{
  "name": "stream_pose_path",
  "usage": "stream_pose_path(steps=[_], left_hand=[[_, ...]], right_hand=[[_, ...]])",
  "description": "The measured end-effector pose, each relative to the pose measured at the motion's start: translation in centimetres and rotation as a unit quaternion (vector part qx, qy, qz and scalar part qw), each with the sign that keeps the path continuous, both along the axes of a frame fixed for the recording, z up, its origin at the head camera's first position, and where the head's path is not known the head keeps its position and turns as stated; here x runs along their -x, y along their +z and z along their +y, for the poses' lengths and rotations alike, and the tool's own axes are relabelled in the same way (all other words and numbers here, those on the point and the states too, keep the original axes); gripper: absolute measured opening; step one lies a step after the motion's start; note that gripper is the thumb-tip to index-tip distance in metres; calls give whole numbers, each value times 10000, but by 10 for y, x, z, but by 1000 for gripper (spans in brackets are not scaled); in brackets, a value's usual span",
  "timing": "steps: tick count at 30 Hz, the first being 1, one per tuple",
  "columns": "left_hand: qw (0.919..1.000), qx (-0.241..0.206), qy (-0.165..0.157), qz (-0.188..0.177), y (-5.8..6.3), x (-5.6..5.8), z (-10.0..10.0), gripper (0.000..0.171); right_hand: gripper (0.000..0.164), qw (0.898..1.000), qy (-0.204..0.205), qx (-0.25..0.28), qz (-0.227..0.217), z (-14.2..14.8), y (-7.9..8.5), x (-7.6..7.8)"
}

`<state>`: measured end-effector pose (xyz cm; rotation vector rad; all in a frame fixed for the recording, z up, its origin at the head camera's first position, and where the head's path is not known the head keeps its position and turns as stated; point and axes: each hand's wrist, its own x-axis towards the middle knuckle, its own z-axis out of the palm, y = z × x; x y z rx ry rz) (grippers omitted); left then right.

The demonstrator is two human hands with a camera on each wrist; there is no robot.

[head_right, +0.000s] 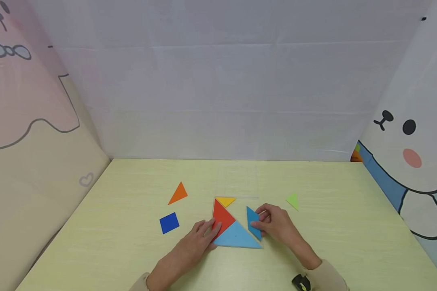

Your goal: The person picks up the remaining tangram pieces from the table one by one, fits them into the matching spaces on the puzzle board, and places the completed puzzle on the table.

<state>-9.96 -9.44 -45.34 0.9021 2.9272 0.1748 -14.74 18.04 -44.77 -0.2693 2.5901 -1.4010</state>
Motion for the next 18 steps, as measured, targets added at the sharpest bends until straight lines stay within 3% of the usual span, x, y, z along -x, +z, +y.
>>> stream_pose_path(steps=[10,18], left_hand=[[10000,34,-6,3,0,0,0,54],[10000,24,-26,74,-2,0,0,53]], right_hand=[[29,9996,69,-210,160,-3,-1,-1],[27,9959,-16,-659,621,-7,1,-3]])
